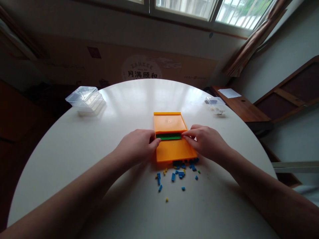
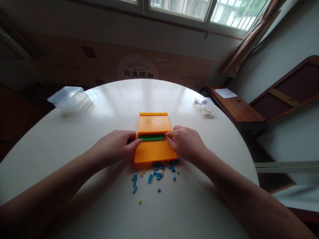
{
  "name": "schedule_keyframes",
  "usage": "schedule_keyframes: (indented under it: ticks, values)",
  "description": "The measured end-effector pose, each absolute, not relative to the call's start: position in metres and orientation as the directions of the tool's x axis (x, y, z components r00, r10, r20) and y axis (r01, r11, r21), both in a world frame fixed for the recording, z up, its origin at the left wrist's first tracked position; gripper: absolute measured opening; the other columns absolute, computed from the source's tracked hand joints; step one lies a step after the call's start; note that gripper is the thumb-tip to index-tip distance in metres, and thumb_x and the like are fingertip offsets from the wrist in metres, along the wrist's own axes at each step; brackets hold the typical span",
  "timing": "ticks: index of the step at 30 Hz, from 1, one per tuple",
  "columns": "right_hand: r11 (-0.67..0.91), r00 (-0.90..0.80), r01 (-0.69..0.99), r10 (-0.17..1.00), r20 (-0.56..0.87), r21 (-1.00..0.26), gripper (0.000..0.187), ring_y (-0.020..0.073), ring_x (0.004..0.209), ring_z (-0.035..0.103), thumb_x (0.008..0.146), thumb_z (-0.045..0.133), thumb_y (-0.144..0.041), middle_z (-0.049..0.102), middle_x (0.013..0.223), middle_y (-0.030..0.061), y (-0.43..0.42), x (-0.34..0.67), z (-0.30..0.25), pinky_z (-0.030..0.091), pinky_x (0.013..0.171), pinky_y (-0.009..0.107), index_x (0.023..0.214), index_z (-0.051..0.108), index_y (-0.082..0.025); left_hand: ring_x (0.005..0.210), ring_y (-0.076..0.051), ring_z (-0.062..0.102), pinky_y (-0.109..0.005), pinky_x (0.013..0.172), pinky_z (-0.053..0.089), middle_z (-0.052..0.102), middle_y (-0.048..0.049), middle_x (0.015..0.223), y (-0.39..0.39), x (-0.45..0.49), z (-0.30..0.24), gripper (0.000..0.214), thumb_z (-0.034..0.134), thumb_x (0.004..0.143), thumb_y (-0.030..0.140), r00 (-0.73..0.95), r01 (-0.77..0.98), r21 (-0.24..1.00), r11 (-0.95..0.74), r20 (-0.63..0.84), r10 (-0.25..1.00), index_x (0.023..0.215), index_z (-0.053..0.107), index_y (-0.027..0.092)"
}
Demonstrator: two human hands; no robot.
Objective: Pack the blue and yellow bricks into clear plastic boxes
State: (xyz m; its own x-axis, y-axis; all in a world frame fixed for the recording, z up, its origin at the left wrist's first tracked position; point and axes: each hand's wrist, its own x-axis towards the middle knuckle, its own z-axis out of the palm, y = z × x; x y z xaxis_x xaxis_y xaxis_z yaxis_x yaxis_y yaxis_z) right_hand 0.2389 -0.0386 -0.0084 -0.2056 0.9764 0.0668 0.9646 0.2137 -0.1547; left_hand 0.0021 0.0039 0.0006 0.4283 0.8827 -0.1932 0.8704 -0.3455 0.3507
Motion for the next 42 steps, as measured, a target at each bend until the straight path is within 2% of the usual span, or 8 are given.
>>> schedule_keyframes:
  ticks: [42]
  values:
    - [0.189, -0.179, 0.966, 0.981, 0.073, -0.174, 0.028, 0.0073, 0.075, 0.058, 0.092, 0.047, -0.037, 0.065, 0.095, -0.0016, -0.0371, 0.2394, -0.0119, 0.034, 0.060, 0.019, 0.100, 0.073, -0.031, 0.066, -0.020, 0.058, -0.029, 0.050, 0.036, 0.067, -0.0024, 0.076, 0.0043, 0.0013, -0.0006, 0.036, 0.043, 0.084, 0.052, 0.438, 0.863, 0.360, -0.354, -0.183, 0.880, 0.070, 0.061, 0.024]
